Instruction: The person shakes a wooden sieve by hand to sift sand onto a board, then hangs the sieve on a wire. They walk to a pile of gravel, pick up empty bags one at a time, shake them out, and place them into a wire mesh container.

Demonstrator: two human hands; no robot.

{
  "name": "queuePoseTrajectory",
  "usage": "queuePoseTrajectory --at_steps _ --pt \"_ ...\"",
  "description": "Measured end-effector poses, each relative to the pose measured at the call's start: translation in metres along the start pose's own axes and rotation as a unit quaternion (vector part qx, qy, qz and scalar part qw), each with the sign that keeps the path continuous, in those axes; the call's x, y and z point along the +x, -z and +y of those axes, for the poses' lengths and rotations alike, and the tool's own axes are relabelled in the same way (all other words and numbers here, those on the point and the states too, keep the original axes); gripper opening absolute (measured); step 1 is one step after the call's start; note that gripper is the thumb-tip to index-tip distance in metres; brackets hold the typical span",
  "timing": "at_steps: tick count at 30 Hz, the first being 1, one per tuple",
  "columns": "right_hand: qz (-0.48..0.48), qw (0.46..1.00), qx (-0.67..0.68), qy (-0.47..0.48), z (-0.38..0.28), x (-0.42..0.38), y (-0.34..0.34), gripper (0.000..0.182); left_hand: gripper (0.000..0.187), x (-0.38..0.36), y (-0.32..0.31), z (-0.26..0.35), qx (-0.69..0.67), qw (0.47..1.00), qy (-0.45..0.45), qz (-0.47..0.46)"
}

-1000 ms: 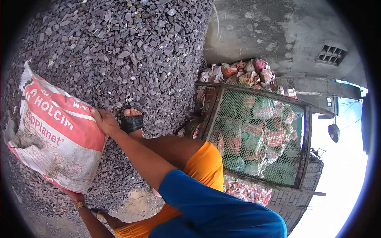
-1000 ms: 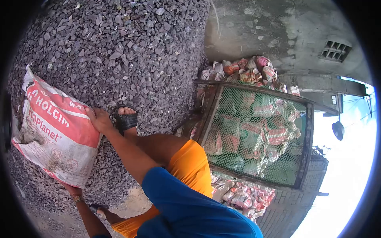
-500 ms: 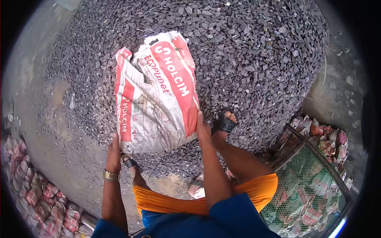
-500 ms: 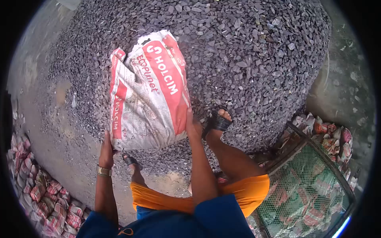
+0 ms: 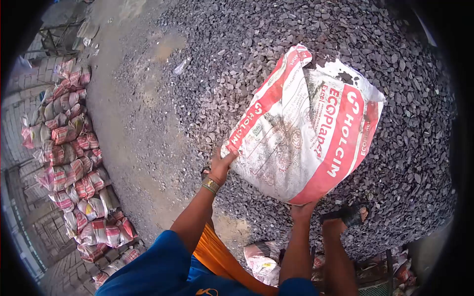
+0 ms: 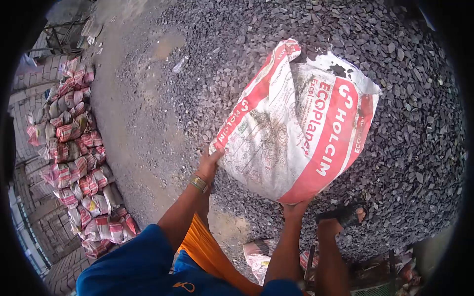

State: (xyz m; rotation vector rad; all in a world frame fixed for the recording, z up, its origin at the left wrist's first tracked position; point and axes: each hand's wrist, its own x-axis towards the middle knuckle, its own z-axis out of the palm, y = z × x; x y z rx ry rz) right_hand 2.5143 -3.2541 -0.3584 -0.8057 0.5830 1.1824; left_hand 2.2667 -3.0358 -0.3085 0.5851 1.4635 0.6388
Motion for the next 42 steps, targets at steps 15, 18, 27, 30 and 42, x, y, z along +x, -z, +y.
queuePoseTrajectory --at_steps 15,18,27,30,42 --pt "0.127 0.961 -0.206 0.136 -0.032 -0.075 -0.091 0.044 0.062 -0.114 -0.072 0.144 0.375 0.903 -0.209 0.001" --pt "0.166 0.945 -0.234 0.156 -0.063 -0.124 -0.15 0.047 0.058 -0.15 -0.084 0.194 0.32 0.929 -0.15 -0.109" --pt "0.144 0.931 -0.31 0.13 -0.052 -0.146 -0.177 0.031 0.045 -0.151 -0.125 0.18 0.181 0.961 -0.137 -0.155" --pt "0.15 0.937 -0.281 0.147 -0.035 -0.129 -0.147 0.014 0.046 -0.13 -0.115 0.128 0.189 0.959 -0.163 -0.132" --pt "0.058 0.976 -0.091 0.187 -0.104 -0.14 -0.273 0.017 0.031 -0.12 -0.146 0.25 -0.053 0.984 -0.072 -0.153"
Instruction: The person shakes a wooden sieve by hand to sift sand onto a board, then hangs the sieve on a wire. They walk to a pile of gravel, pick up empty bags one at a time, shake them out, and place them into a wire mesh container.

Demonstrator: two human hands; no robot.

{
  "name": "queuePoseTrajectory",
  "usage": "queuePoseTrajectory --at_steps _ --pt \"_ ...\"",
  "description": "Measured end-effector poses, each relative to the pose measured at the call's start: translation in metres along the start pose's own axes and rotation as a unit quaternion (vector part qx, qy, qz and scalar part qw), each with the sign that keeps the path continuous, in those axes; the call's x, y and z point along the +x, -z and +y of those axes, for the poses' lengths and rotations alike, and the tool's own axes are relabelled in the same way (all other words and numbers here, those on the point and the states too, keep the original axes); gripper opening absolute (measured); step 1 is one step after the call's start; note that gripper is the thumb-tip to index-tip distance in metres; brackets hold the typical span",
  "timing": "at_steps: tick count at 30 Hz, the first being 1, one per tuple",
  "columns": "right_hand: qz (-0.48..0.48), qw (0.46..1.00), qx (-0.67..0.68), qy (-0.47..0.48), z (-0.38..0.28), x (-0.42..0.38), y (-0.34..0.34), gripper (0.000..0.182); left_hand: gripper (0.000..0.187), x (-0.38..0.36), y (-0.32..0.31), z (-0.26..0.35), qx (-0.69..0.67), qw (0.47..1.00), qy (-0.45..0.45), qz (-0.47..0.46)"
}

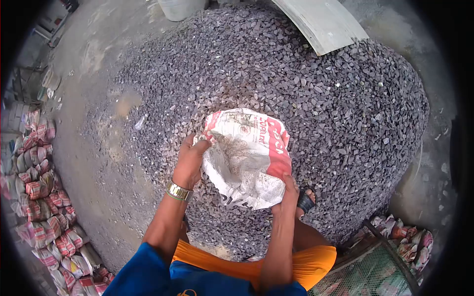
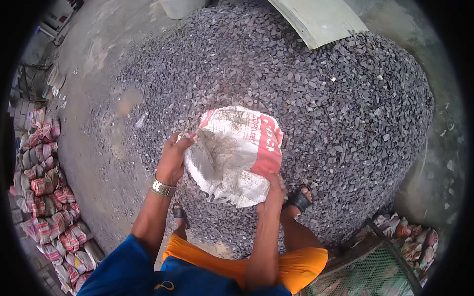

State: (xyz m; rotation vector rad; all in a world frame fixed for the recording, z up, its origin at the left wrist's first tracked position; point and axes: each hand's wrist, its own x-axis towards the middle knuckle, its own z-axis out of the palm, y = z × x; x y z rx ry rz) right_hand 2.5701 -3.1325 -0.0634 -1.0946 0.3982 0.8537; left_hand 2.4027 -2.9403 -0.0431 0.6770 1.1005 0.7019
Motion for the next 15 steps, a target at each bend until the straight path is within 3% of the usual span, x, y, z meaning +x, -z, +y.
queuePoseTrajectory --at_steps 1,3,4,5,6,7,8,10,11,12,14,15 --pt "-0.033 0.999 0.013 0.026 -0.018 -0.005 -0.017 0.019 0.025 -0.015 -0.018 0.037 -0.039 0.998 -0.015 -0.055" --pt "-0.078 0.994 0.013 0.079 -0.051 -0.019 -0.055 0.022 0.023 -0.014 -0.022 0.074 -0.028 0.997 -0.056 -0.048" --pt "-0.089 0.99 0.0 0.111 -0.068 -0.026 -0.073 0.022 0.025 -0.016 -0.025 0.097 -0.031 0.99 -0.09 -0.107" --pt "-0.123 0.974 -0.006 0.19 -0.085 -0.029 -0.087 0.024 0.026 -0.026 -0.039 0.123 -0.033 0.983 -0.146 -0.104" --pt "-0.189 0.939 -0.013 0.286 -0.118 -0.057 -0.124 0.026 0.027 -0.044 -0.063 0.165 -0.055 0.962 -0.23 -0.135" --pt "-0.319 0.898 -0.026 0.303 -0.164 -0.091 -0.158 0.029 0.028 -0.057 -0.075 0.212 -0.051 0.933 -0.279 -0.222" --pt "-0.352 0.899 -0.022 0.261 -0.212 -0.103 -0.186 0.032 0.028 -0.05 -0.089 0.254 -0.053 0.936 -0.272 -0.217" --pt "-0.432 0.851 -0.066 0.292 -0.286 -0.075 -0.226 0.026 0.043 -0.044 -0.114 0.331 0.101 0.849 -0.306 -0.419" --pt "-0.412 0.882 -0.052 0.221 -0.311 -0.068 -0.235 0.029 0.038 -0.054 -0.117 0.344 0.105 0.843 -0.326 -0.415" --pt "-0.305 0.91 -0.015 0.28 -0.292 -0.107 -0.248 0.026 0.034 -0.063 -0.115 0.348 0.107 0.836 -0.346 -0.413" --pt "-0.338 0.896 -0.027 0.286 -0.27 -0.158 -0.239 0.025 0.035 -0.071 -0.091 0.348 0.168 0.831 -0.359 -0.39" --pt "-0.339 0.894 -0.035 0.292 -0.263 -0.172 -0.234 0.025 0.038 -0.07 -0.078 0.342 0.065 0.872 -0.274 -0.4"
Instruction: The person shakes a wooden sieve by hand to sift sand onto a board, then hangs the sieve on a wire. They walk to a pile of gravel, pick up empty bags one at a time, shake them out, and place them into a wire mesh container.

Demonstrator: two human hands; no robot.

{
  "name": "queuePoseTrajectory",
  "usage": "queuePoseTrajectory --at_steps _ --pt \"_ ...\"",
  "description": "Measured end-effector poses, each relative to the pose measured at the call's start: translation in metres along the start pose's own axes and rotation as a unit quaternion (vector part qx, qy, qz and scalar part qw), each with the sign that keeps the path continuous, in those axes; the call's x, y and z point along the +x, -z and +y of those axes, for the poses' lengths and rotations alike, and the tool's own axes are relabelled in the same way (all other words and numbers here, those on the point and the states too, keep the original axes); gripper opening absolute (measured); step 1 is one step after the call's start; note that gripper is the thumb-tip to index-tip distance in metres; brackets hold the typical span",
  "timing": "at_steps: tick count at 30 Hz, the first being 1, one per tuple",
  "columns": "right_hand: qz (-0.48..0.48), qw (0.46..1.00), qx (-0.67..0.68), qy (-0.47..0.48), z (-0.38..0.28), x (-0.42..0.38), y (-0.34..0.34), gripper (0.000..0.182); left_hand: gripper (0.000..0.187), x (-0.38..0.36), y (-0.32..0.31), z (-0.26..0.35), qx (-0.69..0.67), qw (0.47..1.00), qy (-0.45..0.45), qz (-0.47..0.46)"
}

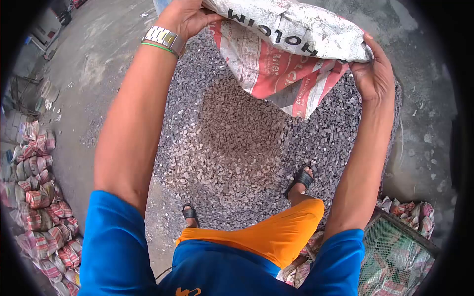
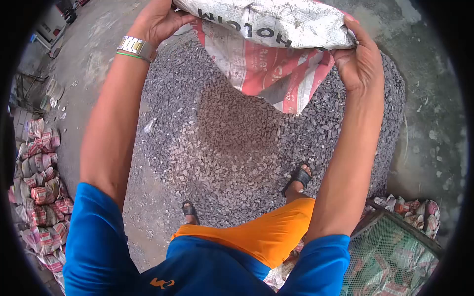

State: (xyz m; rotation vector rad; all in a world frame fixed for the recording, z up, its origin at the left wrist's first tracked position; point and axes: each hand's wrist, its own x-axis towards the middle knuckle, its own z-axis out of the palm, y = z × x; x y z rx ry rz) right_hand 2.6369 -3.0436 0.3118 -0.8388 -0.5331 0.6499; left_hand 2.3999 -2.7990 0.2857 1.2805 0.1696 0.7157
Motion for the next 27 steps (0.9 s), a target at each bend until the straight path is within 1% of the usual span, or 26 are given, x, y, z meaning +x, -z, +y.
queuePoseTrajectory --at_steps 1,3,4,5,7,8,9,11,12,13,15,16,17,19,20,21,22,23,24,25,26,27 --pt "0.002 1.0 0.006 -0.002 -0.001 -0.016 -0.002 0.026 0.041 -0.014 0.007 -0.004 -0.129 0.99 0.048 0.029" --pt "0.002 1.0 0.01 -0.002 0.003 -0.04 -0.006 0.027 0.03 -0.044 0.007 -0.004 -0.154 0.981 0.085 0.077" --pt "-0.013 0.999 -0.026 0.017 0.006 -0.052 -0.009 0.027 0.031 -0.052 0.012 -0.012 -0.143 0.981 0.105 0.08" --pt "-0.026 0.997 -0.063 0.04 0.01 -0.06 -0.009 0.028 0.036 -0.058 0.021 -0.026 -0.122 0.985 0.101 0.076" --pt "0.04 0.98 -0.187 0.063 0.043 -0.067 0.016 0.034 0.049 -0.066 0.034 -0.043 0.012 0.98 0.172 0.099" --pt "0.088 0.939 -0.333 0.014 0.061 -0.071 0.034 0.038 0.055 -0.071 0.035 -0.056 0.077 0.966 0.188 0.161" --pt "0.135 0.873 -0.467 -0.035 0.074 -0.078 0.049 0.042 0.062 -0.074 0.033 -0.07 0.142 0.943 0.202 0.225" --pt "0.177 0.844 -0.506 -0.027 0.088 -0.093 0.055 0.048 0.068 -0.078 0.035 -0.094 0.159 0.946 0.181 0.219" --pt "0.191 0.847 -0.494 -0.04 0.091 -0.098 0.054 0.044 0.067 -0.074 0.04 -0.103 0.14 0.949 0.185 0.214" --pt "0.188 0.833 -0.519 -0.04 0.083 -0.109 0.04 0.041 0.071 -0.072 0.043 -0.109 0.148 0.951 0.195 0.188" --pt "0.184 0.767 -0.607 0.096 0.079 -0.101 0.063 0.039 0.071 -0.068 0.041 -0.102 0.112 0.963 0.197 0.142" --pt "0.155 0.742 -0.643 0.112 0.068 -0.095 0.077 0.037 0.071 -0.063 0.042 -0.102 0.111 0.968 0.184 0.126" --pt "0.159 0.738 -0.646 0.114 0.056 -0.101 0.06 0.037 0.071 -0.061 0.037 -0.095 0.107 0.97 0.184 0.121" --pt "0.195 0.824 -0.53 0.042 0.022 -0.116 0.027 0.035 0.073 -0.058 0.03 -0.073 0.128 0.976 0.16 0.072" --pt "0.196 0.841 -0.5 0.06 0.01 -0.122 0.021 0.035 0.07 -0.058 0.028 -0.059 0.164 0.977 0.13 0.039" --pt "0.195 0.857 -0.471 0.08 -0.002 -0.13 0.016 0.036 0.07 -0.062 0.026 -0.05 0.165 0.977 0.128 0.039" --pt "0.198 0.857 -0.455 0.138 -0.002 -0.145 -0.003 0.037 0.071 -0.071 0.023 -0.042 0.197 0.975 0.09 0.053" --pt "0.202 0.863 -0.438 0.15 0.011 -0.152 -0.006 0.037 0.073 -0.077 0.018 -0.036 0.228 0.97 0.05 0.068" --pt "0.209 0.868 -0.422 0.16 0.029 -0.16 0.005 0.038 0.07 -0.085 0.015 -0.046 0.368 0.923 0.071 0.09" --pt "0.187 0.859 -0.473 0.064 0.049 -0.165 0.032 0.038 0.069 -0.086 0.034 -0.077 0.474 0.873 0.102 0.057" --pt "0.188 0.827 -0.527 -0.046 0.057 -0.171 0.045 0.038 0.059 -0.094 0.049 -0.091 0.522 0.846 0.105 0.01" --pt "0.161 0.78 -0.605 0.02 0.074 -0.167 0.096 0.038 0.052 -0.107 0.052 -0.106 0.562 0.823 0.086 0.024"
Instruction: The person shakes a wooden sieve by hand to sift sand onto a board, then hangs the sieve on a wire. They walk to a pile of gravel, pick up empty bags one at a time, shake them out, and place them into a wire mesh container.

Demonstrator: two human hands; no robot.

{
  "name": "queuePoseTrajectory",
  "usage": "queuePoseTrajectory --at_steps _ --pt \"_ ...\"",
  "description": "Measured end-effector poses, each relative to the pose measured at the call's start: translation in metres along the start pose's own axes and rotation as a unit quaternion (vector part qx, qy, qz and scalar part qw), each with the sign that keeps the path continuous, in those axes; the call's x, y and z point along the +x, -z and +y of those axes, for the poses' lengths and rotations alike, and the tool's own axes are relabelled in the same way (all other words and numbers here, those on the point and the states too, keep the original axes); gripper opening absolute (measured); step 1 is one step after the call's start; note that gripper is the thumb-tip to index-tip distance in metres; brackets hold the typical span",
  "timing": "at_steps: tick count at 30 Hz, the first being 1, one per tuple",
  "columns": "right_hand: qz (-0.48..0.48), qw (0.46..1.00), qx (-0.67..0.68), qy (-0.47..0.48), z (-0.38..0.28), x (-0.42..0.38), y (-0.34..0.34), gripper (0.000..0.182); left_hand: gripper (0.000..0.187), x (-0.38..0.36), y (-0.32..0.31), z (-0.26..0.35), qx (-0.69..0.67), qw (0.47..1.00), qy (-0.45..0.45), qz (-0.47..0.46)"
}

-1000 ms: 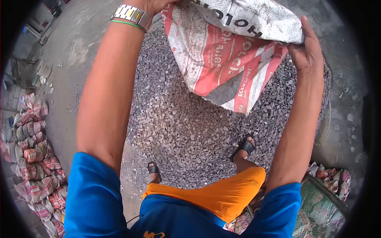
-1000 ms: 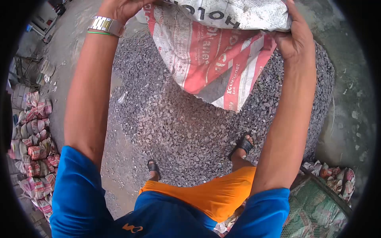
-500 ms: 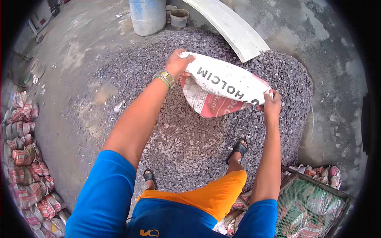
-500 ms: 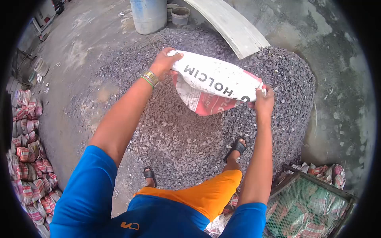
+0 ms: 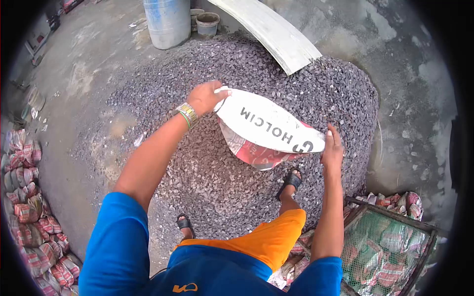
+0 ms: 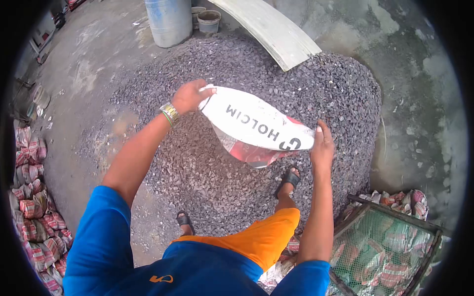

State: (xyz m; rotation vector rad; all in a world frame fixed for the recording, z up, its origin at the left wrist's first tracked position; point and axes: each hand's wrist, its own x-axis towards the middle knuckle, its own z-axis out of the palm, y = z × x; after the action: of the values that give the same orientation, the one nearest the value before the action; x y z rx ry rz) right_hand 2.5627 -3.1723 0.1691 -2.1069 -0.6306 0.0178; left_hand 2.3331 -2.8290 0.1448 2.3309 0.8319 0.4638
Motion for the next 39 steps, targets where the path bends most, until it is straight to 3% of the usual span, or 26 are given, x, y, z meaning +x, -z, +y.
queuePoseTrajectory --at_steps 1,2,4,6,7,8,9,10,12,14,15,16,18,20,22,23,24,25,27,29,30,32,33,34,37,39 --pt "0.045 0.998 -0.003 0.052 -0.009 0.002 0.001 0.038 0.048 -0.01 -0.009 -0.001 -0.02 0.999 0.005 0.036" --pt "0.082 0.992 -0.006 0.091 -0.018 -0.003 -0.002 0.038 0.055 -0.017 -0.001 0.011 -0.03 0.998 0.048 -0.001" --pt "0.056 0.988 0.111 -0.091 -0.091 -0.027 0.012 0.039 0.049 -0.021 0.007 0.011 -0.143 0.989 0.045 0.003" --pt "0.101 0.988 0.097 0.071 -0.045 -0.015 -0.002 0.04 0.048 -0.028 0.008 0.008 -0.2 0.969 0.046 0.14" --pt "0.026 0.996 -0.002 0.09 -0.007 -0.009 -0.011 0.04 0.047 -0.04 0.006 0.012 -0.256 0.954 0.125 0.095" --pt "-0.026 0.997 -0.02 0.066 0.031 -0.004 -0.006 0.04 0.045 -0.044 -0.009 -0.005 -0.106 0.99 0.078 0.046" --pt "-0.081 0.994 -0.051 0.049 0.05 0.006 -0.011 0.039 0.044 -0.05 -0.014 -0.016 -0.07 0.995 0.061 -0.018" --pt "-0.044 0.997 -0.015 0.062 0.0 -0.009 -0.01 0.039 0.044 -0.055 -0.017 -0.023 -0.095 0.995 0.019 0.019" --pt "0.041 0.986 0.054 0.155 -0.08 -0.038 0.007 0.039 0.046 -0.067 0.004 -0.014 -0.225 0.971 0.061 0.047" --pt "0.114 0.981 -0.001 0.155 -0.065 -0.033 0.003 0.039 0.046 -0.076 -0.003 -0.017 -0.186 0.979 0.082 0.017" --pt "0.054 0.991 -0.043 0.118 -0.025 -0.016 -0.009 0.039 0.047 -0.082 -0.002 -0.02 -0.152 0.983 0.101 -0.004" --pt "-0.067 0.994 -0.066 0.06 -0.005 -0.009 -0.007 0.039 0.047 -0.091 -0.003 -0.021 -0.155 0.983 0.101 0.008" --pt "-0.047 0.986 -0.079 0.142 -0.043 -0.027 -0.014 0.039 0.049 -0.093 0.009 -0.029 -0.176 0.98 0.088 0.036" --pt "0.038 0.984 0.064 0.163 -0.097 -0.057 -0.007 0.038 0.052 -0.099 0.029 -0.033 -0.324 0.923 0.102 0.181" --pt "0.024 0.988 0.008 0.152 -0.051 -0.044 -0.026 0.038 0.049 -0.11 0.019 -0.042 -0.276 0.936 0.111 0.185" --pt "-0.066 0.991 -0.071 0.091 -0.032 -0.04 -0.031 0.036 0.047 -0.117 0.014 -0.052 -0.188 0.974 0.087 0.091" --pt "-0.085 0.982 -0.1 0.133 -0.028 -0.04 -0.03 0.036 0.045 -0.126 0.012 -0.061 -0.096 0.993 0.069 -0.005" --pt "-0.074 0.981 -0.083 0.162 -0.039 -0.036 -0.035 0.036 0.04 -0.132 0.023 -0.061 -0.121 0.991 0.063 -0.02" --pt "-0.038 0.985 -0.009 0.168 -0.09 -0.07 -0.024 0.037 0.045 -0.141 0.027 -0.063 -0.258 0.954 0.097 0.121" --pt "0.043 0.978 -0.036 0.2 -0.105 -0.079 -0.019 0.038 0.038 -0.135 0.036 -0.065 -0.457 0.854 0.079 0.236" --pt "0.076 0.973 -0.031 0.215 -0.089 -0.077 -0.028 0.037 0.038 -0.138 0.032 -0.066 -0.455 0.854 0.075 0.241" --pt "-0.122 0.982 -0.103 0.1 -0.029 -0.053 -0.041 0.037 0.032 -0.161 0.009 -0.073 -0.178 0.979 0.092 0.04" --pt "-0.106 0.97 -0.122 0.179 -0.032 -0.059 -0.041 0.035 0.028 -0.169 0.019 -0.072 -0.105 0.988 0.109 -0.006" --pt "-0.088 0.98 -0.067 0.168 -0.034 -0.056 -0.045 0.035 0.029 -0.169 0.019 -0.072 -0.178 0.974 0.137 0.028" --pt "0.007 0.984 -0.038 0.175 -0.135 -0.1 -0.02 0.037 0.036 -0.17 0.033 -0.068 -0.345 0.919 0.111 0.157" --pt "0.036 0.975 -0.042 0.213 -0.124 -0.088 -0.011 0.037 0.036 -0.171 0.047 -0.058 -0.412 0.887 0.093 0.187"
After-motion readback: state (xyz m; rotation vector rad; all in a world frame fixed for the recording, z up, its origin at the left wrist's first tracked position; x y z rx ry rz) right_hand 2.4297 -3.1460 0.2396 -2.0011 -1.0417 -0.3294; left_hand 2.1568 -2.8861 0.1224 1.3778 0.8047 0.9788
